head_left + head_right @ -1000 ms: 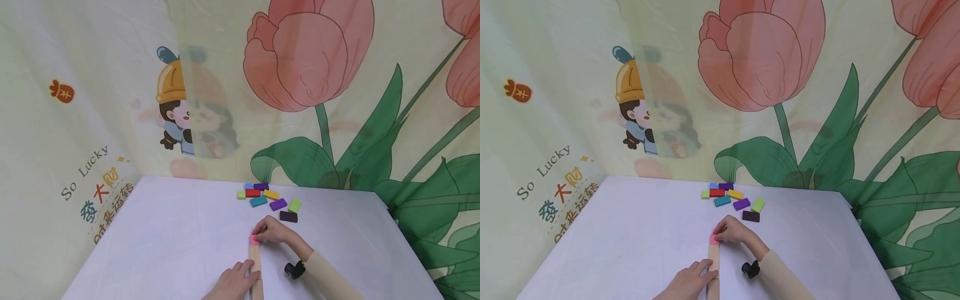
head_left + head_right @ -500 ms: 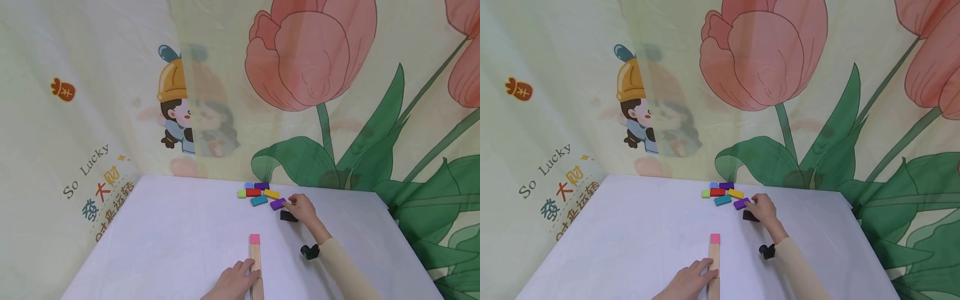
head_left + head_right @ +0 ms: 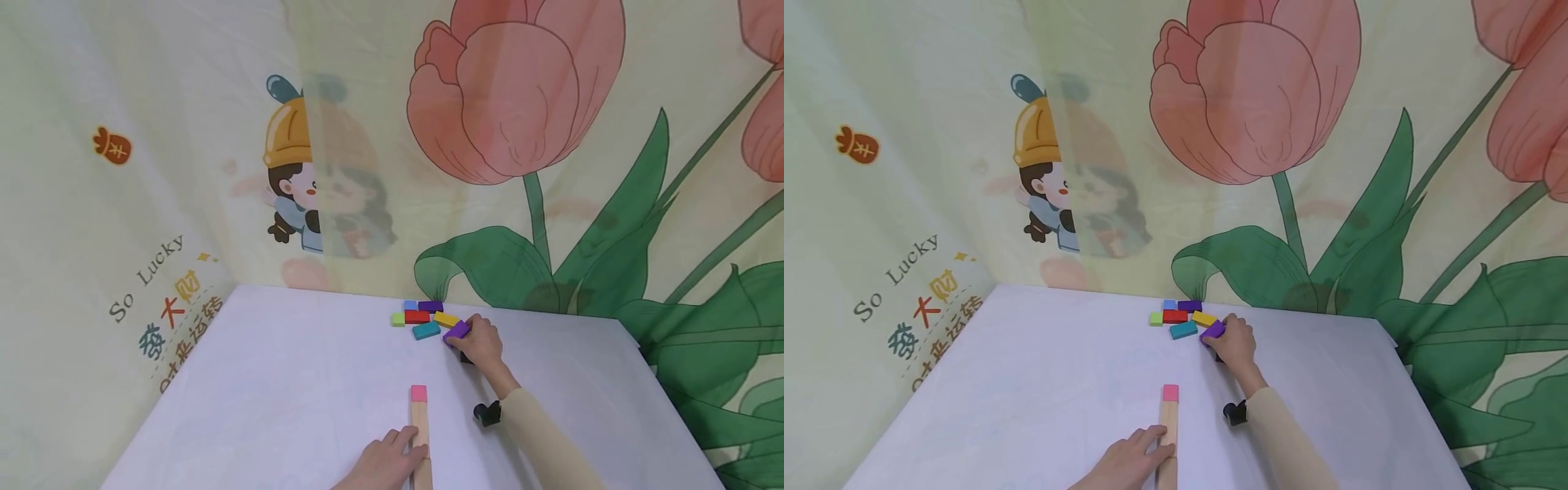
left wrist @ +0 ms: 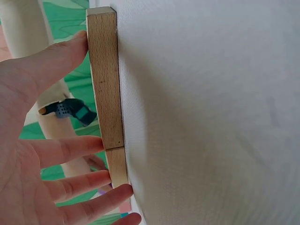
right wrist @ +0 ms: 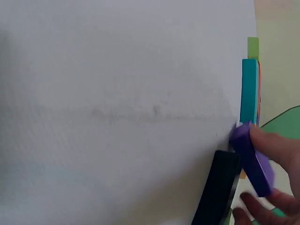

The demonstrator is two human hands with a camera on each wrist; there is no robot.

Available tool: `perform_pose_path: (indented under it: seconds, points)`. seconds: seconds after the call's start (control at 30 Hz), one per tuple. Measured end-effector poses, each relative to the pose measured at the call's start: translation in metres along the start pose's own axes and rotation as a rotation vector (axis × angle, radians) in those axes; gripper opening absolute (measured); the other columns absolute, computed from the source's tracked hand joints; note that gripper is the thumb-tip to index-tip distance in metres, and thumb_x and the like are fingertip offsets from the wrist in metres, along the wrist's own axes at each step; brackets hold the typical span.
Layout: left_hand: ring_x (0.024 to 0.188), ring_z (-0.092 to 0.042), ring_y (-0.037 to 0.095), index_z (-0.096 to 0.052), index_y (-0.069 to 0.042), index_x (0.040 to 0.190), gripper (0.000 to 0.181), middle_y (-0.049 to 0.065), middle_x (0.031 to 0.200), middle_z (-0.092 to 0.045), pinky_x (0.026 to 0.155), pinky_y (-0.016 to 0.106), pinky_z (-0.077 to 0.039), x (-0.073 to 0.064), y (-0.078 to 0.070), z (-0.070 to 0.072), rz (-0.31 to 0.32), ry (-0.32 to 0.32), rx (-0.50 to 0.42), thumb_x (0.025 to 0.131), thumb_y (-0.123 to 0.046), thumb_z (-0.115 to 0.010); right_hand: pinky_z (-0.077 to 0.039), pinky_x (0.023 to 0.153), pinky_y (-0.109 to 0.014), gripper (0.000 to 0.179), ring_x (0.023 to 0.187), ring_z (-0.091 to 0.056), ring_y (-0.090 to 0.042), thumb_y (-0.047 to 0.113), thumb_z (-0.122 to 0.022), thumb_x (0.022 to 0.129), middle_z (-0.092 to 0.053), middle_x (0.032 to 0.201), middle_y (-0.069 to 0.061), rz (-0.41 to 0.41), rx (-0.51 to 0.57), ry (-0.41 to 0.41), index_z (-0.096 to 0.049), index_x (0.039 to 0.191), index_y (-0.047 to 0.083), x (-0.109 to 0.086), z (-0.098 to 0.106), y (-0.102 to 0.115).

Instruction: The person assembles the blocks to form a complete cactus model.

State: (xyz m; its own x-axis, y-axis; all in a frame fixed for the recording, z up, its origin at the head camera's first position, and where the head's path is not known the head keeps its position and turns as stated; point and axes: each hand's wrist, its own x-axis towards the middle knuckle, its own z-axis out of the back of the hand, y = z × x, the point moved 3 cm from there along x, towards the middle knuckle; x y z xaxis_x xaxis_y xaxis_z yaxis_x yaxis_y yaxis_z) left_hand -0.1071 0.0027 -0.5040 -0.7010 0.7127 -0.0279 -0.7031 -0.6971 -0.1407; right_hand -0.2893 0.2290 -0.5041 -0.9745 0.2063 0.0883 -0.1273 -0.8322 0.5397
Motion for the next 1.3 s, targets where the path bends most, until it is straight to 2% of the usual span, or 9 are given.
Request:
perform_pose_path:
  seconds: [0.1,0.17,0.3,0.4,0.47,0.57,0.8,1.07,1.3]
  points:
    - [0.096,-0.052,0.009,-0.061,-0.027,0.124,0.064,0.001,0.129,-0.052,0.06,0.02,-0.042,0.0,0.0,0.001,0.005,0.009,0.004,0.074,-0.067,-0.068,-0.055,0.07,-0.038,0.04,0.086,-0.065,-0.029,0.014,-0.077,0.081,-0.067,0.099,-0.022,0.06,0.184,-0.024,-0.058,0.111,-0.004,-0.001,0.0,0.006]
    - [0.098,-0.052,0.01,-0.06,-0.028,0.125,0.064,0.0,0.13,-0.051,0.062,0.02,-0.043,0.0,0.0,0.001,0.011,0.03,-0.008,0.075,-0.067,-0.067,-0.057,0.072,-0.037,0.033,0.088,-0.066,-0.029,0.007,-0.074,0.083,-0.068,0.101,-0.022,0.094,0.288,0.002,-0.062,0.111,-0.004,-0.001,0.001,0.011]
    - [0.1,-0.052,0.011,-0.059,-0.029,0.127,0.064,-0.001,0.132,-0.05,0.064,0.023,-0.045,0.002,0.001,0.001,0.036,0.086,-0.043,0.076,-0.067,-0.066,-0.057,0.077,-0.034,0.027,0.092,-0.064,-0.024,0.01,-0.074,0.084,-0.068,0.108,-0.016,0.097,0.391,0.186,-0.069,0.109,0.003,-0.002,-0.003,0.023]
    - [0.103,-0.051,0.011,-0.057,-0.031,0.129,0.065,-0.003,0.134,-0.048,0.069,0.025,-0.048,0.003,0.001,0.001,0.069,0.144,-0.071,0.077,-0.068,-0.065,-0.056,0.076,-0.031,0.024,0.094,-0.061,-0.02,0.013,-0.074,0.085,-0.066,0.108,-0.011,0.1,0.405,0.331,-0.072,0.108,0.008,-0.008,-0.011,0.03]
    - [0.105,-0.05,0.011,-0.056,-0.032,0.13,0.066,-0.003,0.136,-0.048,0.072,0.026,-0.049,0.004,0.001,0.001,0.089,0.176,-0.084,0.077,-0.069,-0.065,-0.055,0.075,-0.029,0.023,0.095,-0.059,-0.019,0.014,-0.074,0.084,-0.067,0.105,-0.008,0.12,0.407,0.378,-0.073,0.107,0.01,-0.012,-0.017,0.033]
    - [0.107,-0.05,0.011,-0.055,-0.033,0.131,0.067,-0.003,0.138,-0.047,0.075,0.028,-0.05,0.006,0.002,0.002,0.106,0.199,-0.093,0.076,-0.07,-0.065,-0.055,0.074,-0.028,0.022,0.094,-0.057,-0.018,0.013,-0.074,0.084,-0.068,0.101,-0.007,0.157,0.409,0.407,-0.073,0.105,0.01,-0.017,-0.025,0.035]
    - [0.105,-0.05,0.011,-0.055,-0.033,0.131,0.065,-0.004,0.137,-0.048,0.074,0.026,-0.05,0.005,0.002,0.0,0.093,0.197,-0.082,0.078,-0.069,-0.064,-0.055,0.072,-0.024,0.021,0.088,-0.057,-0.015,0.011,-0.074,0.084,-0.068,0.099,-0.007,0.182,0.411,0.459,-0.073,0.105,0.009,-0.026,-0.034,0.035]
    - [0.105,-0.052,0.011,-0.057,-0.031,0.131,0.066,-0.002,0.135,-0.049,0.07,0.025,-0.049,0.004,0.002,0.001,0.068,0.165,-0.084,0.078,-0.069,-0.063,-0.054,0.068,-0.026,0.022,0.08,-0.057,-0.014,0.011,-0.074,0.083,-0.071,0.102,-0.008,0.213,0.4,0.494,-0.073,0.104,0.007,-0.029,-0.036,0.035]
    - [0.103,-0.052,0.011,-0.058,-0.029,0.128,0.065,-0.001,0.133,-0.049,0.065,0.024,-0.046,0.002,0.002,0.002,0.049,0.124,-0.067,0.077,-0.068,-0.064,-0.054,0.074,-0.025,0.021,0.083,-0.06,-0.013,0.01,-0.075,0.083,-0.073,0.102,-0.011,0.264,0.385,0.501,-0.074,0.103,0.005,-0.033,-0.035,0.037]
